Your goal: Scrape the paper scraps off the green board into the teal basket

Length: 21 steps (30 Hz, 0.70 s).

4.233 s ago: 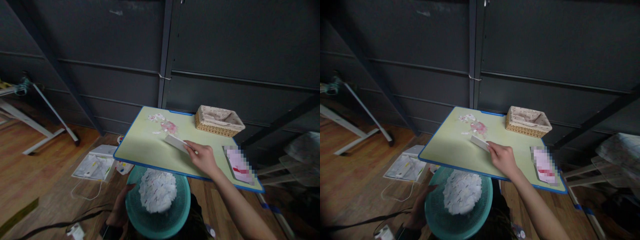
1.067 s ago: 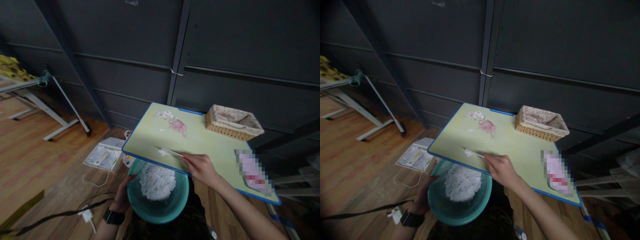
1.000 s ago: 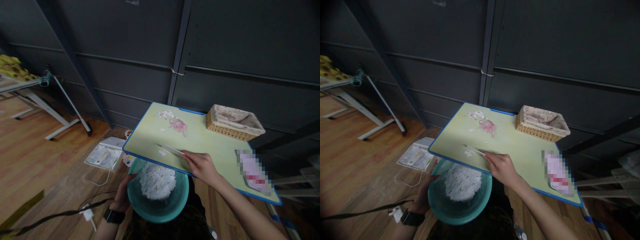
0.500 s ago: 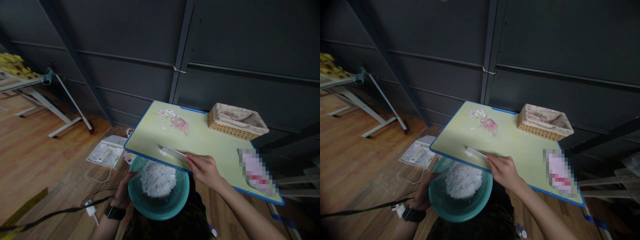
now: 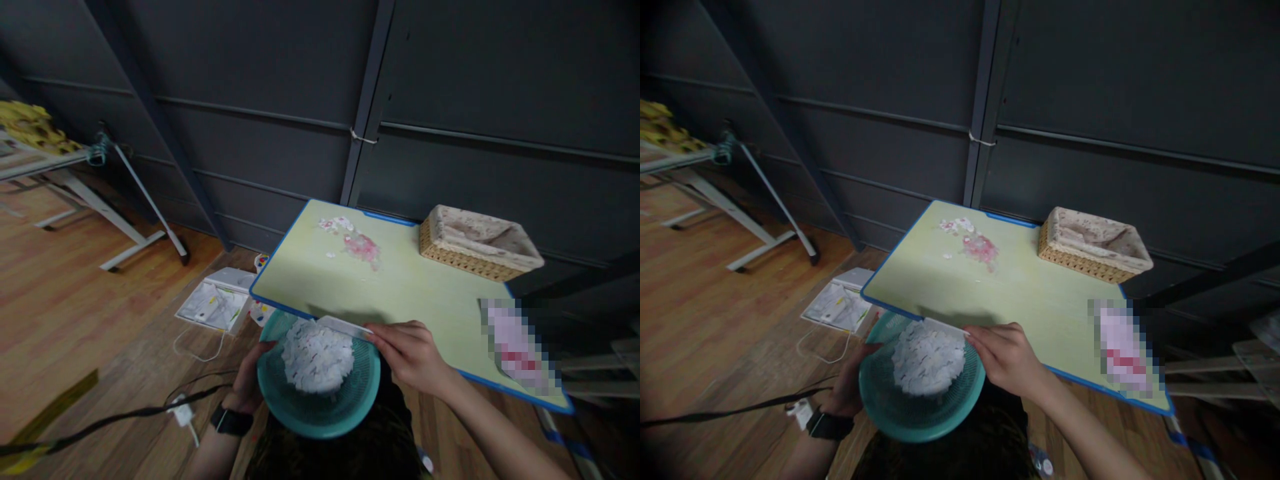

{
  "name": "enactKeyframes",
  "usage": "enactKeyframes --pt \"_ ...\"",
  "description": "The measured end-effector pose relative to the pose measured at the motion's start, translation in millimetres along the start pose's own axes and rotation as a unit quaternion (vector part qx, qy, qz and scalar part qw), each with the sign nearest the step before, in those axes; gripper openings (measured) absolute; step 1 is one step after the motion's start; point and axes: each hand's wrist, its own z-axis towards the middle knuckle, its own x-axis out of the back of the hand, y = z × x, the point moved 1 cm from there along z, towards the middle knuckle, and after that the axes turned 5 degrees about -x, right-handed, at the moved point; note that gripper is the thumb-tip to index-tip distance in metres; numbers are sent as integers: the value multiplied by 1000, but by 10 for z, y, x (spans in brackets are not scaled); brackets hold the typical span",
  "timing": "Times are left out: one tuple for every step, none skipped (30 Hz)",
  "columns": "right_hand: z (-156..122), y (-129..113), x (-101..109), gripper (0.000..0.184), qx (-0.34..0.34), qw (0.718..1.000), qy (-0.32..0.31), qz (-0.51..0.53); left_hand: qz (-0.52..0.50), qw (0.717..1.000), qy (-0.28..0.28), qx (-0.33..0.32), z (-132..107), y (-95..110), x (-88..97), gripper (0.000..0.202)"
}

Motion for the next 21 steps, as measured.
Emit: enactKeyframes --pt "5 -6 -4 22 -8 1000 7 3 -1 1000 -1 2 4 -3 6 7" --pt "8 -10 -9 22 -17 1000 16 3 -1 1000 -2 6 8 -7 14 8" --pt "9 -10 -17 22 -23 1000 21 2 -1 1000 -2 10 10 -12 23 8" --pt "11 -7 -25 22 -28 999 21 2 -2 1000 -2 12 13 -17 33 8" --pt "16 1 -32 22 -31 999 15 5 -4 1000 -1 13 15 -21 42 8" --pt "30 18 -36 22 -34 999 8 9 -5 1000 0 13 18 -25 50 8" --pt "55 46 -36 22 -41 999 6 11 -7 1000 1 12 23 -29 57 8" --pt "95 88 -32 22 -55 998 11 7 -9 1000 0 10 28 -31 62 8" --pt "151 145 -25 22 -76 997 25 -6 -9 1000 -4 6 33 -32 64 8" --pt "224 216 -18 23 -99 994 44 -27 -9 1000 -9 1 38 -32 65 8" --pt "310 299 -12 25 -125 989 60 -54 -9 1000 -15 -5 42 -32 65 8" --pt "406 388 -12 27 -146 983 66 -85 -9 1000 -18 -8 44 -31 65 9" --pt "507 477 -19 28 -162 979 59 -112 -9 1000 -18 -7 45 -31 66 11" --pt "608 563 -31 29 -174 974 44 -136 -8 1000 -15 -2 45 -33 68 13" --pt "702 639 -47 29 -185 969 34 -157 -7 1000 -10 5 45 -36 72 14" --pt "787 700 -66 30 -191 966 22 -174 -7 1000 -5 10 47 -40 79 14" --pt "859 747 -88 30 -194 963 6 -189 -6 1000 -2 14 49 -46 87 13" --pt "920 778 -111 31 -195 959 -10 -203 -8 1000 0 15 54 -52 98 12" --pt "969 795 -133 31 -193 957 -27 -215 -10 1000 -1 14 62 -58 109 12" --pt "1010 801 -153 31 -190 954 -43 -227 -11 1000 -3 15 70 -65 121 11" --pt "1044 801 -168 31 -187 952 -57 -237 -13 1000 -6 17 80 -72 132 11"
